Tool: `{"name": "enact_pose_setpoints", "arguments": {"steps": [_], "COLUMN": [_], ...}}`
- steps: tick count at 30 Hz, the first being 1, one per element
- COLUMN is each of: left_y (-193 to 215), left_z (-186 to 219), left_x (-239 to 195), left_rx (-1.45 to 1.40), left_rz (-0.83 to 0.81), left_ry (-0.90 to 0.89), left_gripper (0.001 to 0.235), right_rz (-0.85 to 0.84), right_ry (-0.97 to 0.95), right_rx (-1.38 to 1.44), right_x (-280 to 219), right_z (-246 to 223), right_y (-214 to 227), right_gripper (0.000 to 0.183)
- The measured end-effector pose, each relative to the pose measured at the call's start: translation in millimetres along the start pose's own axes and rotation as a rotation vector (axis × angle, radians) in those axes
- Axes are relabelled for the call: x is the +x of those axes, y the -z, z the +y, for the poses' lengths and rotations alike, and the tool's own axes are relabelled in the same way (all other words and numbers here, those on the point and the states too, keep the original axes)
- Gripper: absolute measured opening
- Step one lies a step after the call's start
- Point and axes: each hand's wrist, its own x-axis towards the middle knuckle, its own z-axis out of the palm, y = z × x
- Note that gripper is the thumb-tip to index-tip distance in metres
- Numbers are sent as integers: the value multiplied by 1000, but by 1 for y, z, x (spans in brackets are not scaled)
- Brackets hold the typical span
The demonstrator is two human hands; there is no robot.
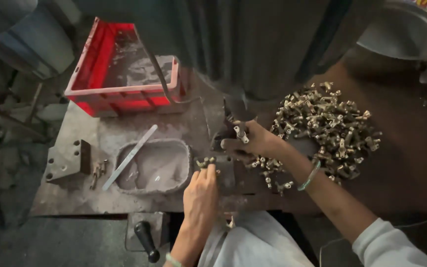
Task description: The person picks small brass fittings one at a time from a pile on the workbench and holds each against a spinning bench-mounted grinding machine to polish it, then sets the finished piece on the bench, repeating the cycle. At one point the person reaches into a red water-filled crate.
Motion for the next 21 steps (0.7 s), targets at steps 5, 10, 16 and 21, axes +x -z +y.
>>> {"name": "enact_pose_setpoints", "arguments": {"steps": [5, 10, 16, 21], "left_y": [-21, -92, -74, 5], "left_z": [40, 62, 53, 31], "left_x": [42, 70, 38, -23], "left_rx": [71, 106, -770, -426], "left_rz": [234, 45, 161, 86], "left_ry": [-176, -161, 7, -114], "left_gripper": [22, 13, 27, 31], "right_rz": [19, 294, 875, 193], "right_ry": [66, 612, 502, 112], "right_rx": [59, -121, 510, 233], "right_x": [0, 11, 24, -1], "right_z": [12, 45, 38, 28], "right_y": [-7, -37, -67, -31], "right_gripper": [20, 15, 20, 40]}}
